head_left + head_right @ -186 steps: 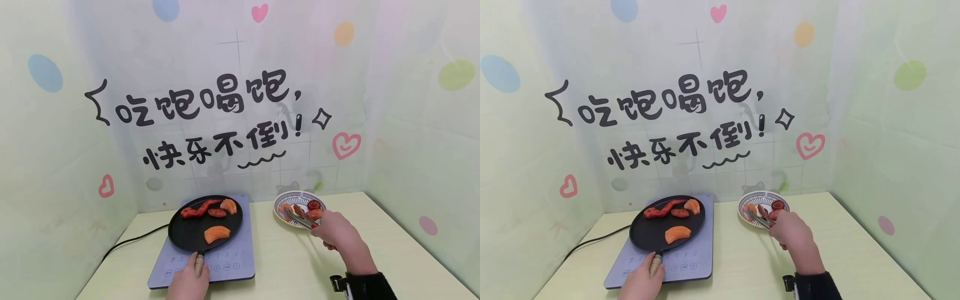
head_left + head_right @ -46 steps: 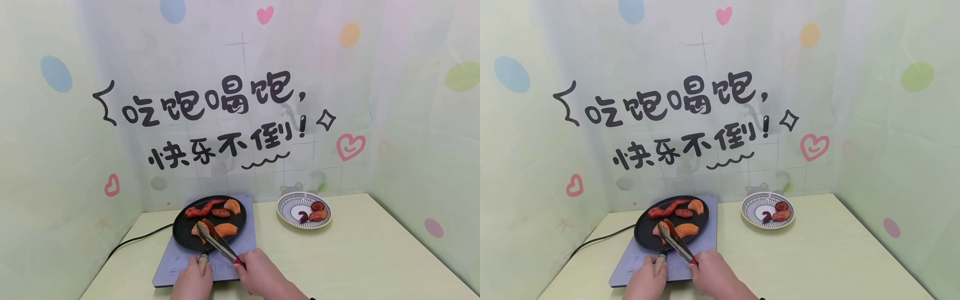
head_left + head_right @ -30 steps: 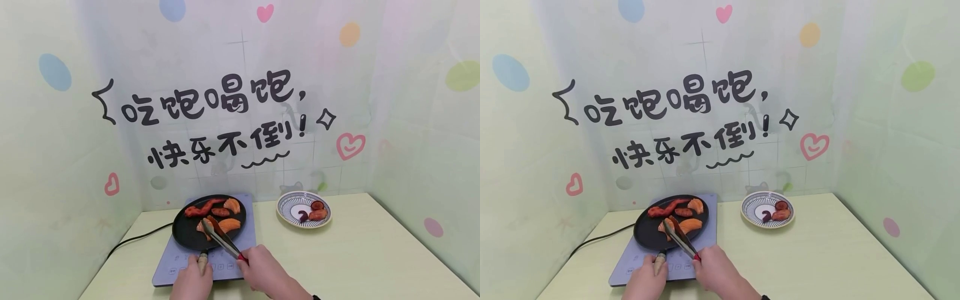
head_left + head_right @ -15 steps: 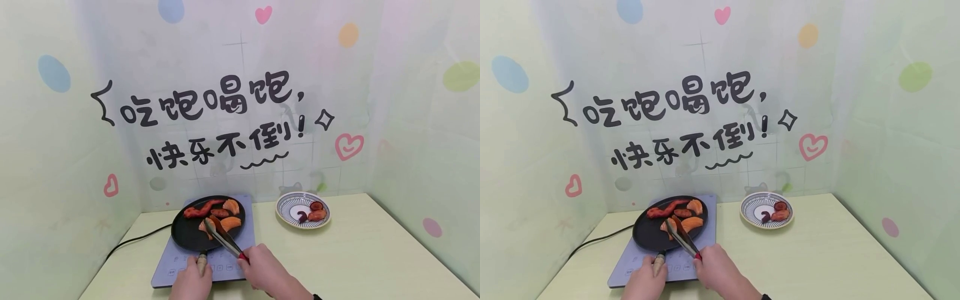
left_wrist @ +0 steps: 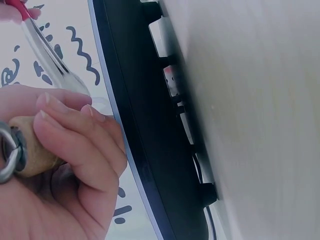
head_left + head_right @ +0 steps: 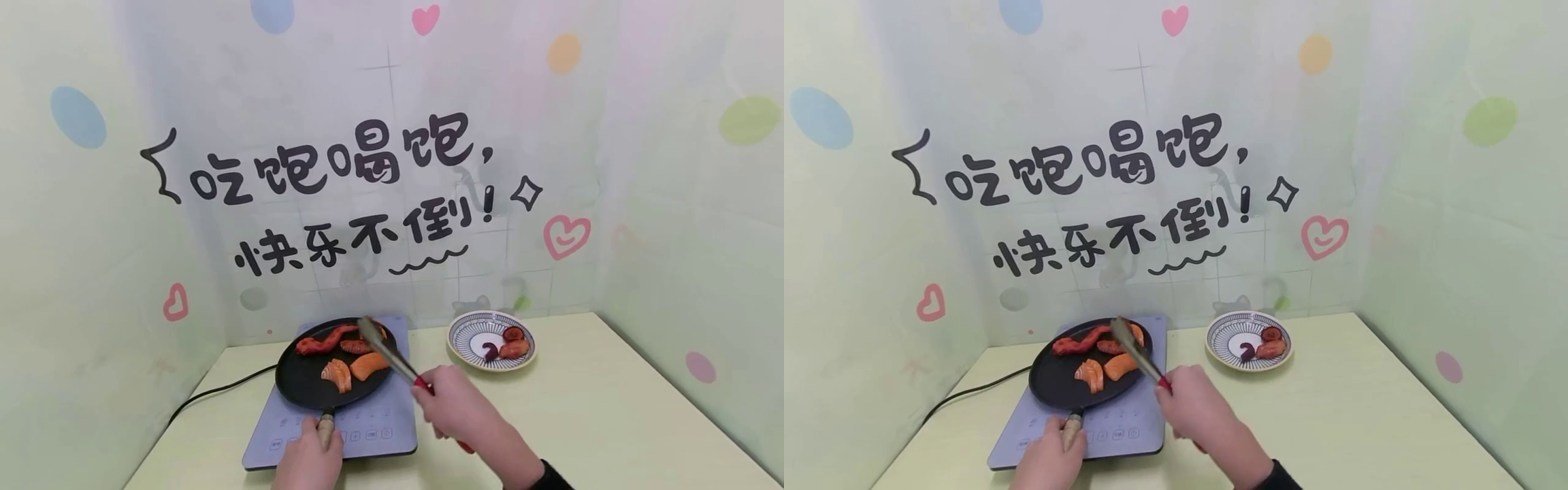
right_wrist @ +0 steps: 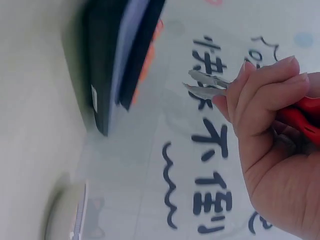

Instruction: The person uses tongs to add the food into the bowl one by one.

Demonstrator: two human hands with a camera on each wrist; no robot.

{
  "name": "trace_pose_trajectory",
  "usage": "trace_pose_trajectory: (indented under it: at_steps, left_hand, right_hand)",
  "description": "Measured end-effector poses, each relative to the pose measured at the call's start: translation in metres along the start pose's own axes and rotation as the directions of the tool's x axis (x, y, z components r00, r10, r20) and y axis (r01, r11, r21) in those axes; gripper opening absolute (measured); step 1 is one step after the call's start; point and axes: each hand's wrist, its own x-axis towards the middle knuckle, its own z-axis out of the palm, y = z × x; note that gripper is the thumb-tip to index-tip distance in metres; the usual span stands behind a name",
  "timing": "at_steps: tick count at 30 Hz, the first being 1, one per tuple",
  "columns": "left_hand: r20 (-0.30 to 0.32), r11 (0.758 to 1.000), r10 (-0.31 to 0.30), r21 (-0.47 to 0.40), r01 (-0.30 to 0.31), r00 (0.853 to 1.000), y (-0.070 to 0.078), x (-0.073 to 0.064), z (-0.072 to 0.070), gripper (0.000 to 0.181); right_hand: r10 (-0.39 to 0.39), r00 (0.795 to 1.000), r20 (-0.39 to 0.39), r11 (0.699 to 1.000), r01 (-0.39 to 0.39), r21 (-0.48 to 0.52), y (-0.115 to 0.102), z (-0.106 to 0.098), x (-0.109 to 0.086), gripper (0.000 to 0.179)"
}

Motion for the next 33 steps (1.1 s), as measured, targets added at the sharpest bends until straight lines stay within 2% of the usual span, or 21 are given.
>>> trace_pose_trajectory:
  at_steps: [3,6,11,14,18,21,25,33]
  left_hand:
    - [-0.004,1.0,-0.011,-0.007,0.011,1.0,0.0,0.0,0.001,0.054]
    - [-0.007,1.0,-0.019,-0.019,0.018,1.0,-0.001,-0.001,0.003,0.052]
    - [0.0,0.999,-0.027,-0.018,0.027,1.0,-0.002,-0.002,0.005,0.053]
    - [0.001,1.0,-0.022,-0.012,0.022,1.0,-0.001,-0.002,0.004,0.054]
    - [0.001,1.0,-0.013,-0.001,0.013,1.0,-0.001,0.0,0.002,0.056]
    - [0.005,1.0,-0.01,-0.002,0.01,1.0,0.0,0.0,0.0,0.057]
    - [0.008,1.0,-0.007,-0.007,0.007,1.0,0.001,0.0,-0.001,0.056]
    - [0.014,1.0,-0.002,-0.017,0.002,1.0,0.0,-0.002,-0.001,0.056]
  right_hand:
    - [0.051,0.996,-0.067,0.999,-0.053,-0.014,0.003,-0.018,0.002,0.023]
    - [0.115,0.984,-0.14,0.99,-0.124,-0.06,0.008,-0.034,0.003,0.025]
    - [0.213,0.956,-0.201,0.951,-0.25,-0.184,0.024,-0.063,-0.003,0.023]
    - [0.24,0.949,-0.204,0.923,-0.288,-0.256,0.036,-0.08,-0.007,0.015]
    - [0.263,0.941,-0.215,0.905,-0.318,-0.283,0.048,-0.098,-0.009,0.01]
    - [0.289,0.936,-0.203,0.901,-0.337,-0.272,0.054,-0.107,-0.011,0.023]
    - [0.309,0.934,-0.178,0.896,-0.349,-0.276,0.059,-0.112,-0.013,0.034]
    - [0.345,0.927,-0.147,0.889,-0.373,-0.267,0.059,-0.113,-0.015,0.021]
